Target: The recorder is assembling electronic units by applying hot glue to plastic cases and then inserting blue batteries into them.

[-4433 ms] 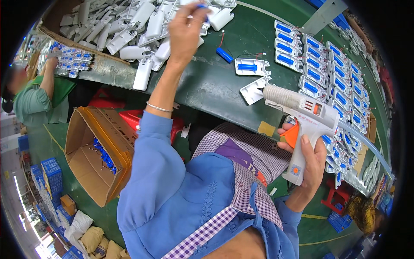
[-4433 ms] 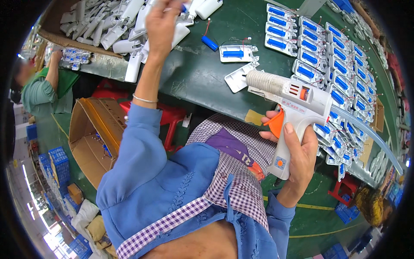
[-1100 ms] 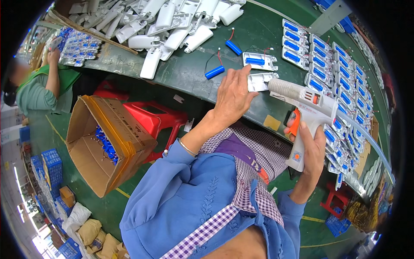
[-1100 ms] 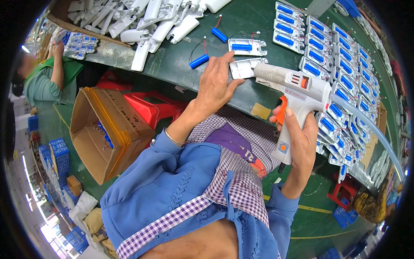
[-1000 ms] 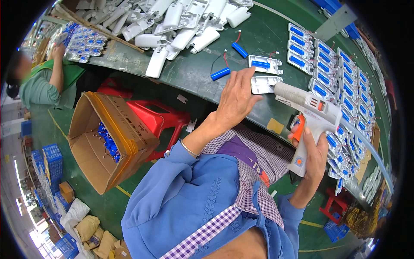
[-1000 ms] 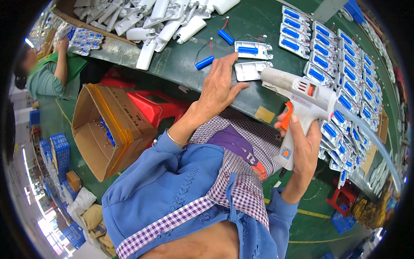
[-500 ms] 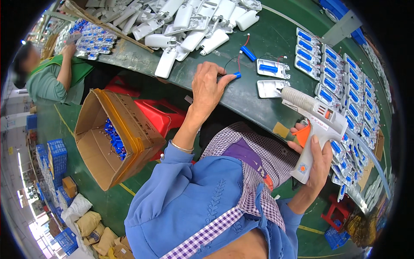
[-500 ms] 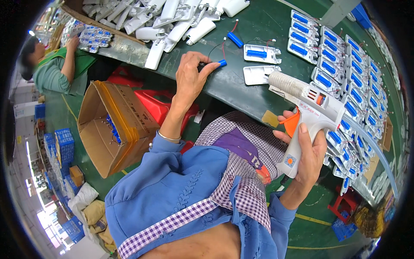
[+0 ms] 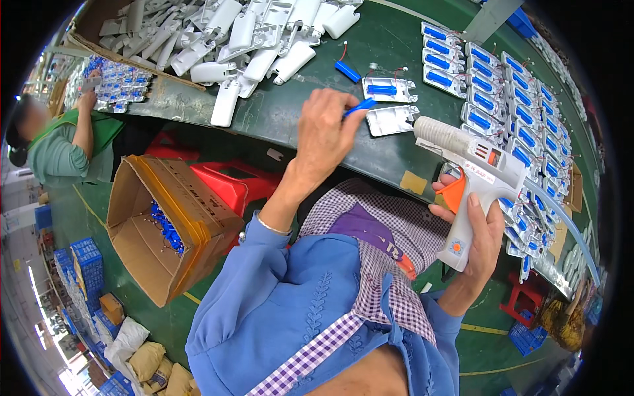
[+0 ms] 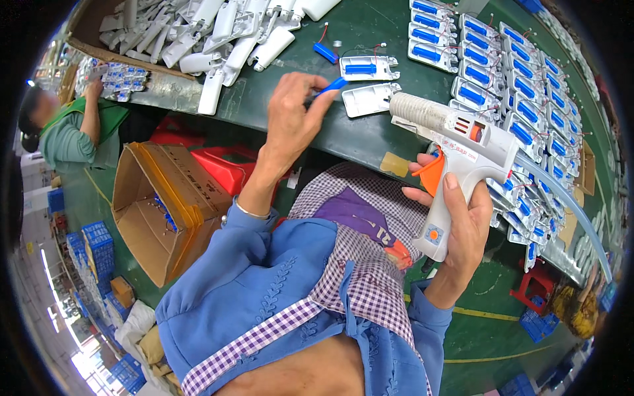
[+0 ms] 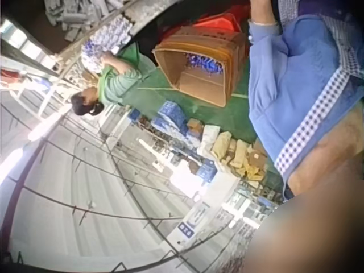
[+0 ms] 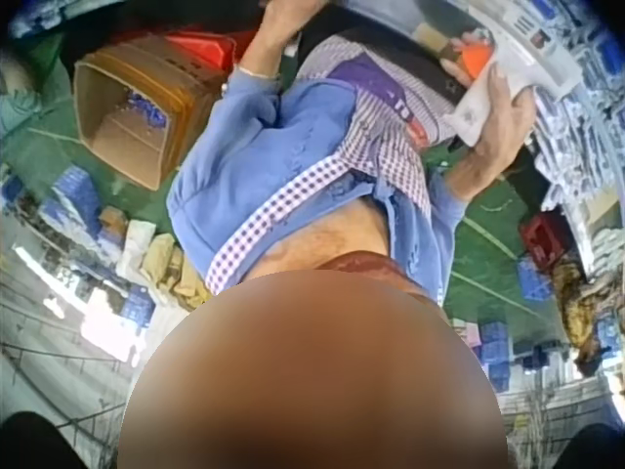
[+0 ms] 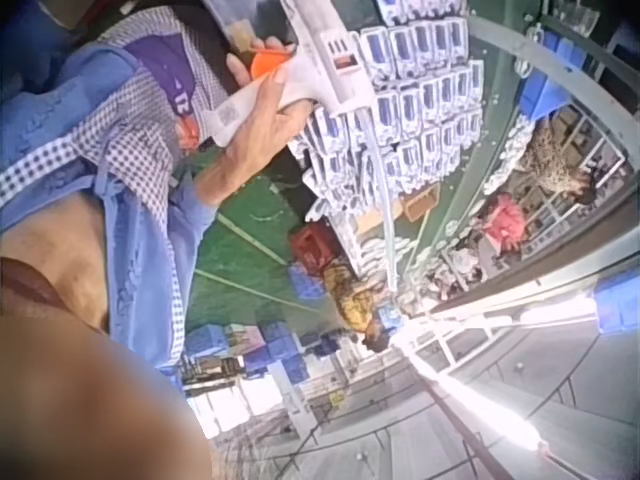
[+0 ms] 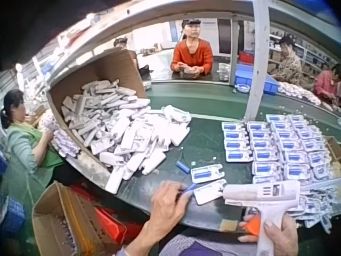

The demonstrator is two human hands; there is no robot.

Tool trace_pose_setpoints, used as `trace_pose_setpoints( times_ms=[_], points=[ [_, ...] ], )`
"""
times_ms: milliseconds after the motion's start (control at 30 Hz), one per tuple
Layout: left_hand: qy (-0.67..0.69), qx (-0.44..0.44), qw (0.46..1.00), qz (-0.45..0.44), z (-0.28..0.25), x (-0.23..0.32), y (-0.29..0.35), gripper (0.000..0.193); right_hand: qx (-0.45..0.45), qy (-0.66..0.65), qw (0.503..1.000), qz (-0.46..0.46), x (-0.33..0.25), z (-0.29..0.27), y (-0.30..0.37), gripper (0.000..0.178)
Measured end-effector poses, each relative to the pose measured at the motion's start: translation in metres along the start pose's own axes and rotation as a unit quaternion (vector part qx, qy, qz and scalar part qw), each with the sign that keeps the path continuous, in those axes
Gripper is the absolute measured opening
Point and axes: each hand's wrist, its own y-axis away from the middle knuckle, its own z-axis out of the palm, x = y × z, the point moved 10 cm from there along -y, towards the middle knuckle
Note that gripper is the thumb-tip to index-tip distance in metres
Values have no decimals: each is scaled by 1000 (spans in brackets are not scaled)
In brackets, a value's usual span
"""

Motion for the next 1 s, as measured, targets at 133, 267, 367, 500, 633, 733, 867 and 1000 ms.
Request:
trace_pose_setpoints(
  times_ms=[133, 267, 367, 500, 633, 733, 867, 1000],
  points=[
    [2, -8, 1000, 25, 20, 20, -9, 16, 5, -7, 1000, 2, -2, -1, 4, 40],
    [-2, -63, 998, 21, 40, 21, -7, 18, 4, -14, 1000, 0, -2, -1, 6, 39],
    [-24, -94, 995, 17, 52, 17, -4, 19, 2, -10, 1000, 0, -2, -1, 5, 40],
    [-49, -102, 993, 15, 56, 14, -4, 20, 2, -4, 1000, 3, -2, -1, 5, 40],
    [-7, -79, 997, 3, 54, 10, -4, 19, -6, 6, 1000, 4, -1, 4, 1, 41],
    [4, -87, 996, -3, 56, 7, -4, 17, -12, 14, 1000, 8, 0, 9, -2, 40],
    [24, -85, 996, -7, 58, 4, -4, 16, -25, 55, 998, 5, 1, 13, -7, 42],
    [10, -79, 997, 1, 57, 6, -3, 15, -26, 68, 997, 11, 3, 15, -13, 41]
  ],
)
